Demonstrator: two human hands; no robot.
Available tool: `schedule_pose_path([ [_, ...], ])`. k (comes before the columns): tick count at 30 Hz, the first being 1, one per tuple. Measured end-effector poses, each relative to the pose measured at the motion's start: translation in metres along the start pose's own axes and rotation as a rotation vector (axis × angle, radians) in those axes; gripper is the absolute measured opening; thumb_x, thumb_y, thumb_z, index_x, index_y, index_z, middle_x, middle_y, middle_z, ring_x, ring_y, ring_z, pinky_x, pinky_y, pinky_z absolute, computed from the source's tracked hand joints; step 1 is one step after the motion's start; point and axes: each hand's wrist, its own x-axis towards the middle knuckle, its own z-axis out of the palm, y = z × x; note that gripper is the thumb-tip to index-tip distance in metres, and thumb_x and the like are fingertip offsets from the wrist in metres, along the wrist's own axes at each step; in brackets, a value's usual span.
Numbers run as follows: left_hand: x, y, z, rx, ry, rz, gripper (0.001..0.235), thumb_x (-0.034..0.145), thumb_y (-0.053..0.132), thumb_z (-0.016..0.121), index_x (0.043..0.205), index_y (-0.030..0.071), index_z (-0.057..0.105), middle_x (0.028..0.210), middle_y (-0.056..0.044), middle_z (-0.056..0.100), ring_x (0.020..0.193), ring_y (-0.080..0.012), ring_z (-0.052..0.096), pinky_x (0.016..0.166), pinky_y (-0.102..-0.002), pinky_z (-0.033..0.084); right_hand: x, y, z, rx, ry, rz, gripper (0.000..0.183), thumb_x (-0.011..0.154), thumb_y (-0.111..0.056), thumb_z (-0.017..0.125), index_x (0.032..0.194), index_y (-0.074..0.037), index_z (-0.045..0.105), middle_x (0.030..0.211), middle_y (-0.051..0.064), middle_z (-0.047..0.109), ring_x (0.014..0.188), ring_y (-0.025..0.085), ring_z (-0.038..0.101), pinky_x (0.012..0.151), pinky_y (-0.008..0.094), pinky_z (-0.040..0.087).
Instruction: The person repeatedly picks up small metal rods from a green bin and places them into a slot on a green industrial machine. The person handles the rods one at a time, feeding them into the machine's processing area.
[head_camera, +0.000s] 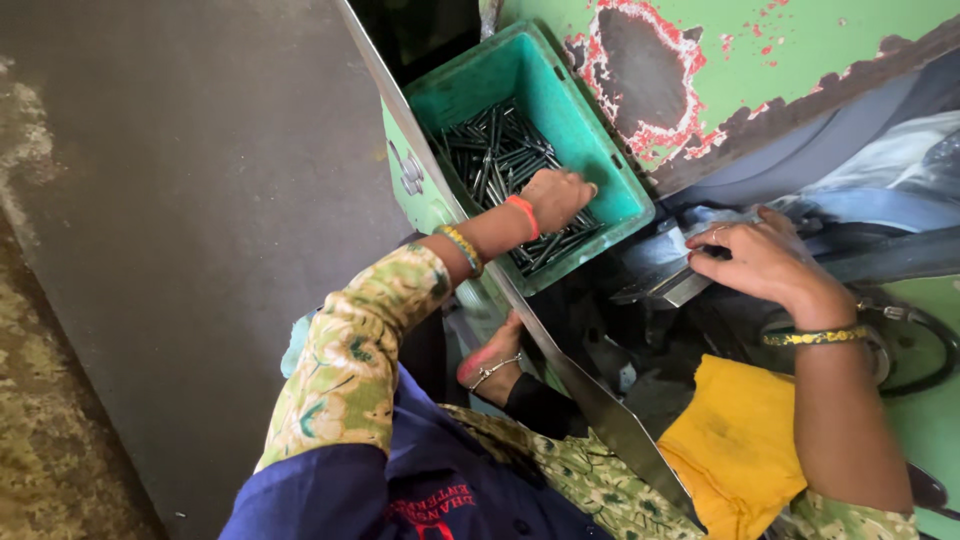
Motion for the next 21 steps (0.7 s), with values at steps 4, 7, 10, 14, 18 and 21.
schedule_pose_path([
  [4,0.015,-0.018,0.066,0.102,-0.149,0.060,0.013,0.083,0.011,0.064,0.092,0.011,0.074,0.095,-0.016,0.075,0.086,-0.0354,0.074,0.066,-0.047,0.060,0.000,0.002,0.001,0.007,-0.020,0.008,0.039,0.088,-0.043,0.061,0.116,-0.022,0.078,0.125,0.001,0.074,0.123,0.021,0.063,0.120,0.047,0.028],
  [7,0.021,-0.021,0.101,0.131,-0.115,0.071,0.012,0.088,0.014,0.062,0.088,0.010,0.074,0.088,-0.015,0.075,0.083,-0.0348,0.075,0.063,-0.047,0.060,0.000,0.005,0.000,0.026,-0.005,-0.002,0.039,0.088,-0.042,0.061,0.116,-0.021,0.078,0.124,0.002,0.074,0.123,0.021,0.063,0.122,0.049,0.023],
  [10,0.025,-0.024,0.117,0.150,-0.090,0.088,0.014,0.089,0.014,0.060,0.089,0.010,0.074,0.088,-0.014,0.076,0.084,-0.0338,0.075,0.065,-0.046,0.060,0.001,0.009,0.000,0.052,0.039,-0.035,0.037,0.088,-0.041,0.062,0.114,-0.021,0.079,0.122,0.004,0.075,0.122,0.022,0.063,0.122,0.050,0.023],
  [14,0.019,-0.027,0.119,0.125,-0.106,0.095,0.016,0.086,0.012,0.060,0.089,0.008,0.076,0.089,-0.014,0.076,0.082,-0.0336,0.075,0.064,-0.045,0.060,0.003,0.018,0.003,0.011,0.039,-0.008,0.035,0.087,-0.039,0.063,0.112,-0.022,0.081,0.118,0.007,0.076,0.119,0.024,0.064,0.123,0.046,0.028],
  [18,0.013,-0.020,0.113,0.146,-0.162,0.042,0.018,0.087,0.014,0.061,0.084,0.009,0.079,0.093,-0.017,0.076,0.086,-0.0339,0.075,0.068,-0.045,0.061,0.004,0.025,0.007,0.053,0.099,-0.025,0.033,0.087,-0.037,0.064,0.110,-0.022,0.081,0.116,0.008,0.076,0.118,0.027,0.064,0.117,0.043,0.036],
  [21,0.012,-0.015,0.096,0.125,-0.283,-0.016,0.017,0.086,0.013,0.062,0.089,0.009,0.079,0.097,-0.016,0.076,0.090,-0.0343,0.075,0.068,-0.047,0.061,0.004,0.028,0.007,0.116,0.137,-0.061,0.030,0.087,-0.035,0.063,0.108,-0.020,0.080,0.118,0.008,0.076,0.115,0.028,0.066,0.117,0.045,0.034],
])
